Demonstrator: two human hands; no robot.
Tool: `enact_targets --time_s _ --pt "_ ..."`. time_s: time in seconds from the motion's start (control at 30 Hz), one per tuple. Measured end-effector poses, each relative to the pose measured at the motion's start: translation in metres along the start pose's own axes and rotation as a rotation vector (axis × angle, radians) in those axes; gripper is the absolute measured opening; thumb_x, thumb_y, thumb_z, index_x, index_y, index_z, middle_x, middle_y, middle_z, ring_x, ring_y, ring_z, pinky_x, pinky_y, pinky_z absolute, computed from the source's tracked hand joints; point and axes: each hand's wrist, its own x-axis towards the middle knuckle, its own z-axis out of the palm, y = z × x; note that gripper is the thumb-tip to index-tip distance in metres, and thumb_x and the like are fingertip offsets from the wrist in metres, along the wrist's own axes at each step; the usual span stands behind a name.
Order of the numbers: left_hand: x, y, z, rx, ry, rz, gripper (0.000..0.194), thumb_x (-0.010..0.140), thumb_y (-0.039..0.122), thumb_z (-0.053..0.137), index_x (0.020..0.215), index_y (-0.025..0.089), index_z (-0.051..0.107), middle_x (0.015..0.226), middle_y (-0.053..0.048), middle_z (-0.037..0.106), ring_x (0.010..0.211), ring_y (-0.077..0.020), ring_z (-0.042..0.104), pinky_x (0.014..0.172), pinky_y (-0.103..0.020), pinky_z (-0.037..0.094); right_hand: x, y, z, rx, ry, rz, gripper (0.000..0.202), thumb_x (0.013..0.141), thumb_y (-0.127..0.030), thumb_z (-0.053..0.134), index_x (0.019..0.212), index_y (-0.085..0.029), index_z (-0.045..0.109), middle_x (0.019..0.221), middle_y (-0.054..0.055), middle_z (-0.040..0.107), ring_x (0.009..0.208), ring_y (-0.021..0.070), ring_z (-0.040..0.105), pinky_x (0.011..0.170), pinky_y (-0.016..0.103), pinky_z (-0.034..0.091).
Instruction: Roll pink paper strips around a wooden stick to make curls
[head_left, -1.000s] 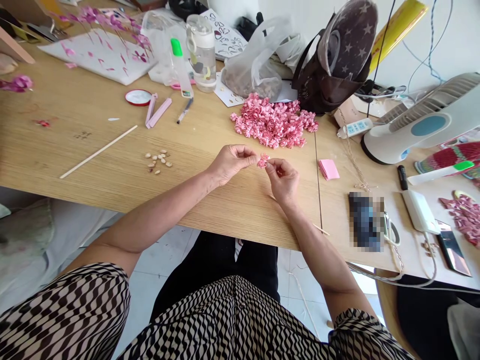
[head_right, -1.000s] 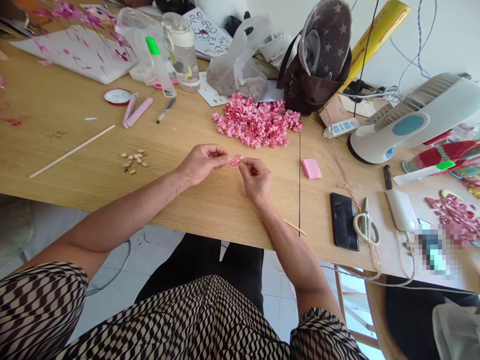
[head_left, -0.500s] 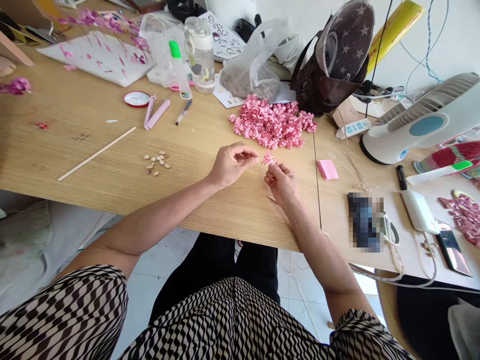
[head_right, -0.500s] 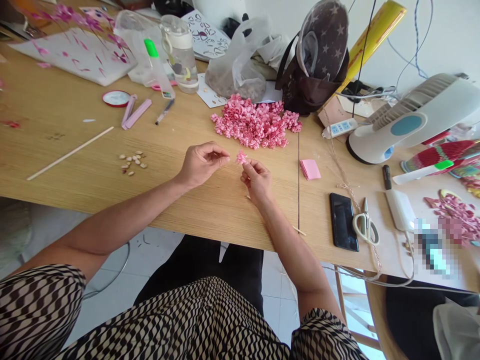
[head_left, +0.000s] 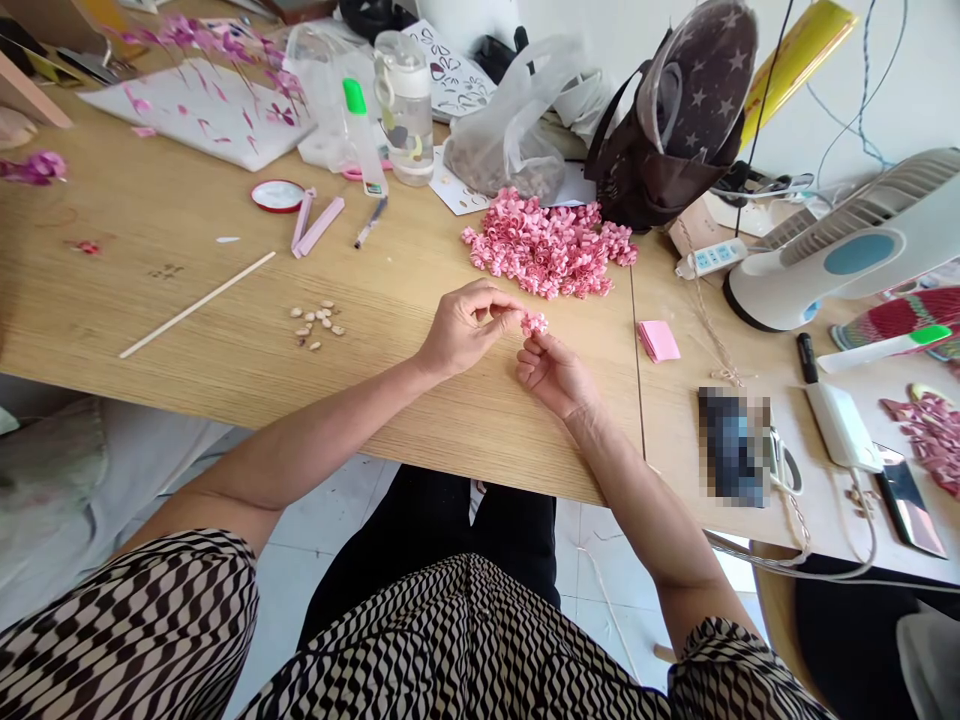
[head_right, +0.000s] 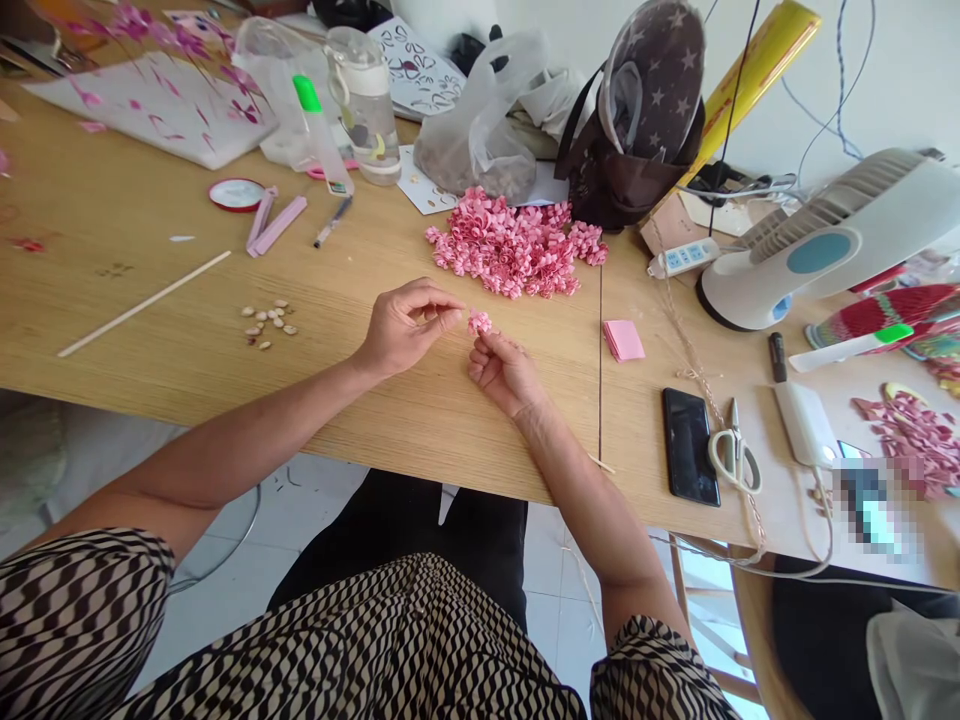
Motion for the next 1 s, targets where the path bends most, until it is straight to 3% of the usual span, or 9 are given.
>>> enact_targets --time_s 0.23,0.63,0.8,1.0 --pt "0.0002 -0.0093 0.0003 0.177 -0.044 0.293 0.016 0.089 0.023 0.064 0.103 0.022 0.072 0.091 -0.002 0.064 0.089 -0.0124 0.061 0.081 -0.026 0.049 -0.0059 -0.002 0.005 0.064 -0.06 0.075 0.012 0.088 -0.021 0.058 0.076 -0.017 0.056 0.061 -0.007 0.038 0.052 0.0044 0.039 0.05 0.014 0.038" --pt "-0.0011 -0.0063 -0.0009 0.215 -0.02 0.255 0.015 0.088 0.022 0.065 0.103 0.02 0.069 0.095 -0.003 0.062 0.087 -0.0128 0.06 0.069 -0.024 0.049 -0.0064 -0.0046 0.0054 0.165 -0.055 0.113 0.019 0.093 -0.018 0.047 0.075 -0.016 0.053 0.061 -0.007 0.041 0.051 0.0039 0.042 0.049 0.014 0.039" --pt "-0.0023 -0.0026 0.0001 0.213 0.045 0.371 0.013 0.09 0.02 0.062 0.1 0.021 0.07 0.091 -0.001 0.06 0.085 -0.0112 0.059 0.075 -0.025 0.051 -0.006 -0.0051 0.0059 0.207 -0.065 0.122 0.021 0.096 -0.018 0.042 0.077 -0.016 0.052 0.059 -0.007 0.04 0.05 0.0038 0.042 0.048 0.014 0.038" --pt "-0.0049 -0.0044 0.0052 0.277 -0.025 0.396 0.018 0.09 0.022 0.063 0.107 0.025 0.069 0.098 -0.002 0.057 0.091 -0.0116 0.058 0.076 -0.025 0.051 -0.0065 -0.0039 0.0062 0.244 -0.108 0.134 0.024 0.097 -0.017 0.037 0.078 -0.016 0.051 0.059 -0.006 0.043 0.051 0.0045 0.043 0.048 0.014 0.04"
